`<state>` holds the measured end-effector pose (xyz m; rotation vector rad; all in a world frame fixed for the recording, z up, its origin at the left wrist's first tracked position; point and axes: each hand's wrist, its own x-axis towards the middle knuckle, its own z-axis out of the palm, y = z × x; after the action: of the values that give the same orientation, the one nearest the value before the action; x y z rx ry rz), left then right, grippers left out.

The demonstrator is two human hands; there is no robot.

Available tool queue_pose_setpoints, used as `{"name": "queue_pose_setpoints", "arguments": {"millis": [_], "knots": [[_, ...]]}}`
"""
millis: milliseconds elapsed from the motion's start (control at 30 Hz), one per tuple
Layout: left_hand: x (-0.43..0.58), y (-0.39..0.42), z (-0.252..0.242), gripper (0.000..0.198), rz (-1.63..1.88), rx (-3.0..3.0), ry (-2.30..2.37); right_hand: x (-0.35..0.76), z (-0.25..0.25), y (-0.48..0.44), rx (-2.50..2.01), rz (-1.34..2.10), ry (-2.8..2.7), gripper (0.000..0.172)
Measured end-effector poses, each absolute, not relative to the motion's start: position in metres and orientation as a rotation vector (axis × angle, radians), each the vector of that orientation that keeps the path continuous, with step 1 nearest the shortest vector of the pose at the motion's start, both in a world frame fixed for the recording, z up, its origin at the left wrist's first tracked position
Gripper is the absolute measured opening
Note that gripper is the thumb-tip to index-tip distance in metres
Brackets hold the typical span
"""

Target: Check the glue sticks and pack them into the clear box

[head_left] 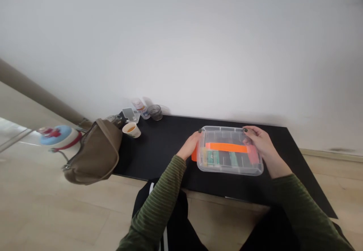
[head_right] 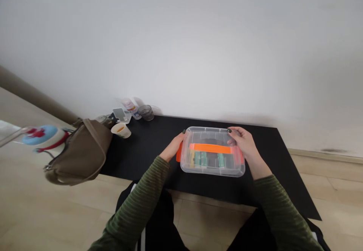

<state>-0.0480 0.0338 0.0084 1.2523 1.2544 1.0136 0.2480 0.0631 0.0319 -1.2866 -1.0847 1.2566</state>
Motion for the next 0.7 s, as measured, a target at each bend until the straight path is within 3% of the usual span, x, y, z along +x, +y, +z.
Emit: {"name": "queue_pose_setpoints", "arguments": {"millis": [333, 700], "knots": [[-0.038, 0.034, 0.012, 0.052, 1.04, 1.078, 1.156, 0.246, 0.027, 0.056, -1.515, 0.845, -1.398, 0.041], [-0.032, 0.032, -0.002, 0.043, 1.092, 1.168, 1.268, 0.254, 0.007, 0.066, -1.506, 0.923, -1.409, 0.037]]}}
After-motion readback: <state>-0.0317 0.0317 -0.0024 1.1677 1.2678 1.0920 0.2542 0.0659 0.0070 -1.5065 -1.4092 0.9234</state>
